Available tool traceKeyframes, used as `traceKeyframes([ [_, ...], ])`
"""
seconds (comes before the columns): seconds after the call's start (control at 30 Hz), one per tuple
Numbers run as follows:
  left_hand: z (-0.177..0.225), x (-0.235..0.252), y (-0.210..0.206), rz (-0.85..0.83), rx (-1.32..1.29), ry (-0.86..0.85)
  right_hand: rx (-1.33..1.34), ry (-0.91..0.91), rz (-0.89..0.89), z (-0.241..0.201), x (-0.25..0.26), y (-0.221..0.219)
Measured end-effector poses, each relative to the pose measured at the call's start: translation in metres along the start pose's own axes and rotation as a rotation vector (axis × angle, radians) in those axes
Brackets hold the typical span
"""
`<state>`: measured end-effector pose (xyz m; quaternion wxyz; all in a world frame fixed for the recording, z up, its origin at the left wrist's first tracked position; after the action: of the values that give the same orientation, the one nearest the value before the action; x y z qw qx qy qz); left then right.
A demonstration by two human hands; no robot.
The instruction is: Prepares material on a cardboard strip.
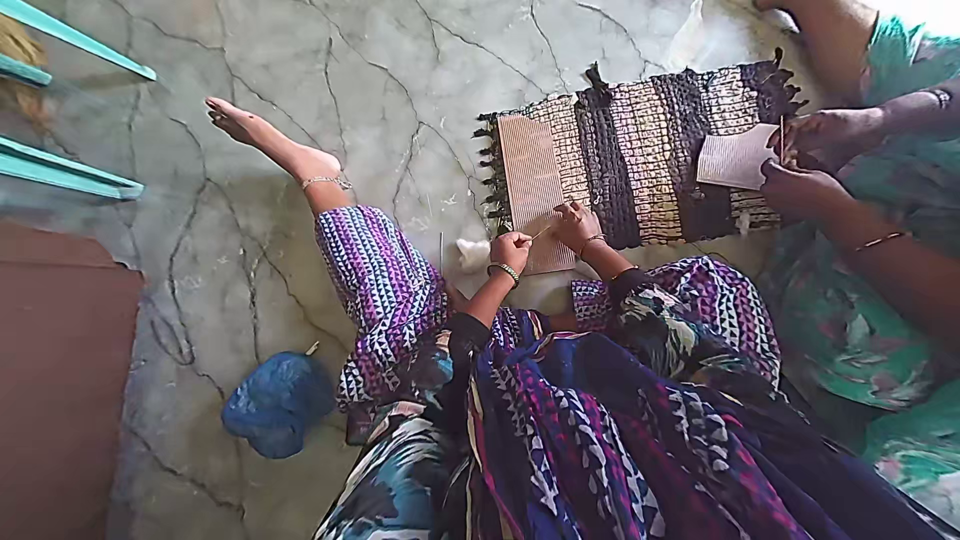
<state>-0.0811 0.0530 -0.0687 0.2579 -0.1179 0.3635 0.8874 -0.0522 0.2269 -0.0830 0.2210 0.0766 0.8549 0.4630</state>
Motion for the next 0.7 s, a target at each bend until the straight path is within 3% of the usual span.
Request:
traceKeyframes([
  [0.3,0.011,0.026,-0.027,-0.067,0.295,0.025,-0.027,-0.017,0.006,-0.001,-0.002,0.001],
  [0.4,0.010,0.027,-0.029,-0.070,0.314,0.038,-0.116,0.177,0.035,-0.016,-0.005,-0.003],
  [0.53,0.011,0.027,-0.026,-0.049,0.289,0.037,-0.270,0.402,-0.154,-0.037,-0.026,-0.045],
  [0.7,0.012,0.022,-0.024,-0.136,0.295,0.045,-0.250,0.283,-0.199,-0.030,-0.042,-0.061],
])
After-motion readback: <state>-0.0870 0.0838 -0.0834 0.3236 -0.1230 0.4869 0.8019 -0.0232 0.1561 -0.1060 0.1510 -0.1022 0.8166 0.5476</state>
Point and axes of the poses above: each hand's wrist, its own x-axis towards the middle knuckle, its own y-axis out of the back of the hand, z = x × y, the point moved 9 cm from there along x, towards the middle knuckle, and after that the axes turned 3 degrees about z, right-handed, at the moved point
